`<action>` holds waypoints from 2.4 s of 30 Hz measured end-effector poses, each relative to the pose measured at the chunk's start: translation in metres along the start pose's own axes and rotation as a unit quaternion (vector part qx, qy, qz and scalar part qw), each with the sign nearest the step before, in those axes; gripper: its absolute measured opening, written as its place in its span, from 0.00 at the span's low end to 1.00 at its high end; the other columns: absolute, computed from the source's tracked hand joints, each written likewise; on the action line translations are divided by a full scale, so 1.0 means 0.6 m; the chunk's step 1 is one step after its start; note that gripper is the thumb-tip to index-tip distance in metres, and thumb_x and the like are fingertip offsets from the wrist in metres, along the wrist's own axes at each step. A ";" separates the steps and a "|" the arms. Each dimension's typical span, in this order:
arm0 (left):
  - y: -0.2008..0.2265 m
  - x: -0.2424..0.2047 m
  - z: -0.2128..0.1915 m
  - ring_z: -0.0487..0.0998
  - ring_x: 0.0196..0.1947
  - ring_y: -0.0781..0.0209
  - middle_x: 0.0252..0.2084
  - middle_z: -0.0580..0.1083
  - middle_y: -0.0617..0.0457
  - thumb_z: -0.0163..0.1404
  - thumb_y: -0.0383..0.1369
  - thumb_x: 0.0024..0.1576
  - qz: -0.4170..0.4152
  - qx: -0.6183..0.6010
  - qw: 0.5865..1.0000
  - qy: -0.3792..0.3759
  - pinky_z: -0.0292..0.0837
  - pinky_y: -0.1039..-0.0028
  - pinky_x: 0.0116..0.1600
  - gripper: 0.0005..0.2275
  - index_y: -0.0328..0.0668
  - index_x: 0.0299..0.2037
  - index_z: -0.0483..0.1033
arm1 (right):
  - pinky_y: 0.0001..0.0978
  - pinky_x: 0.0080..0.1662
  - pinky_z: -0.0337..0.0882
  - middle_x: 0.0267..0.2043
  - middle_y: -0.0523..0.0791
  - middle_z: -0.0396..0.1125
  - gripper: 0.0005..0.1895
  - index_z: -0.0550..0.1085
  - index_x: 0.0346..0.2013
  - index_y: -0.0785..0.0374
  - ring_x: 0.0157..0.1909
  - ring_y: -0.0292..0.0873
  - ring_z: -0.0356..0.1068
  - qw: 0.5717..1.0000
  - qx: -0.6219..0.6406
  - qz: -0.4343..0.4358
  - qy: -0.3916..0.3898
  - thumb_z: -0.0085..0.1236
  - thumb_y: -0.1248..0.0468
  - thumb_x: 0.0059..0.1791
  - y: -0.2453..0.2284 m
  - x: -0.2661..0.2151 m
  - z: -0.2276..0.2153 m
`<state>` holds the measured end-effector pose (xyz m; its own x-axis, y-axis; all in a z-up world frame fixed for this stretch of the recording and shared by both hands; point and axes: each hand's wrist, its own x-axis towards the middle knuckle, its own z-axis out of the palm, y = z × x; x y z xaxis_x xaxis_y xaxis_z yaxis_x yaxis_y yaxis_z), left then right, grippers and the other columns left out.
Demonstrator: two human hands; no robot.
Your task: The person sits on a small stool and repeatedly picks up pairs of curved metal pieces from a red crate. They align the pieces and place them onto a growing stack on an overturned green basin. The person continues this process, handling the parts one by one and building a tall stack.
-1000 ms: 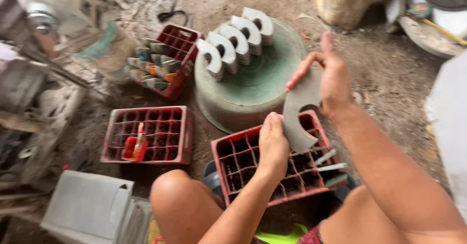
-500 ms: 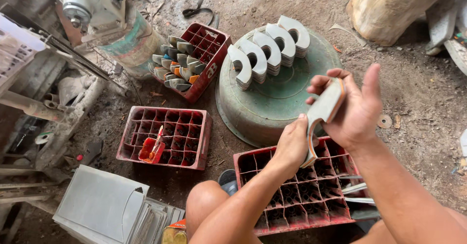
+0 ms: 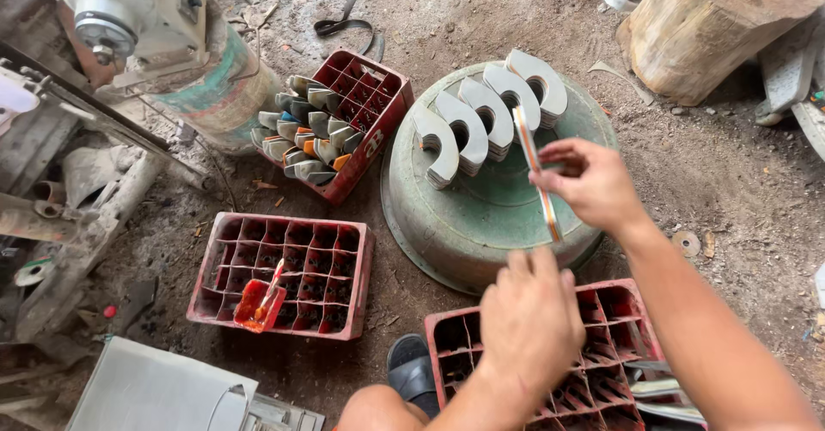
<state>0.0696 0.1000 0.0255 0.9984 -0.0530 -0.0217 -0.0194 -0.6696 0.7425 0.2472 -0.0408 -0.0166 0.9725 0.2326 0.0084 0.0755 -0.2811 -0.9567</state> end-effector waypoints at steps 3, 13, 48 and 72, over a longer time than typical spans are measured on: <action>0.011 -0.021 0.019 0.79 0.41 0.37 0.43 0.74 0.33 0.45 0.42 0.67 -0.021 0.066 0.978 -0.197 0.75 0.49 0.43 0.17 0.30 0.47 0.70 | 0.33 0.49 0.76 0.43 0.49 0.78 0.19 0.79 0.47 0.65 0.44 0.41 0.78 0.987 -0.147 -0.001 0.059 0.71 0.62 0.44 0.043 0.110 0.017; -0.039 -0.005 0.093 0.78 0.42 0.37 0.43 0.75 0.32 0.58 0.50 0.59 -0.047 0.124 0.972 -0.194 0.73 0.48 0.44 0.29 0.25 0.53 0.71 | 0.47 0.54 0.72 0.45 0.58 0.74 0.17 0.82 0.46 0.58 0.49 0.58 0.74 0.916 -0.384 0.038 0.114 0.71 0.59 0.43 0.157 0.333 0.071; -0.025 0.021 0.070 0.79 0.41 0.38 0.42 0.75 0.34 0.60 0.50 0.56 -0.052 0.132 0.961 -0.239 0.74 0.50 0.44 0.27 0.28 0.49 0.72 | 0.47 0.53 0.73 0.48 0.51 0.76 0.19 0.82 0.49 0.54 0.51 0.53 0.75 0.916 -0.396 -0.019 0.064 0.70 0.54 0.45 0.109 0.314 0.047; -0.046 -0.012 0.215 0.81 0.43 0.42 0.39 0.80 0.43 0.54 0.41 0.57 0.126 0.237 0.913 -0.307 0.76 0.52 0.47 0.09 0.49 0.41 0.80 | 0.42 0.59 0.75 0.52 0.42 0.78 0.16 0.82 0.50 0.49 0.52 0.45 0.78 0.801 -0.519 0.239 -0.179 0.62 0.52 0.49 0.171 -0.270 -0.342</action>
<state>0.0560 0.0230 -0.0811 0.7435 -0.5579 -0.3687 -0.4115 -0.8163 0.4053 0.1427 -0.2985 -0.0563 0.8338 0.0666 -0.5480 0.0354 -0.9971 -0.0674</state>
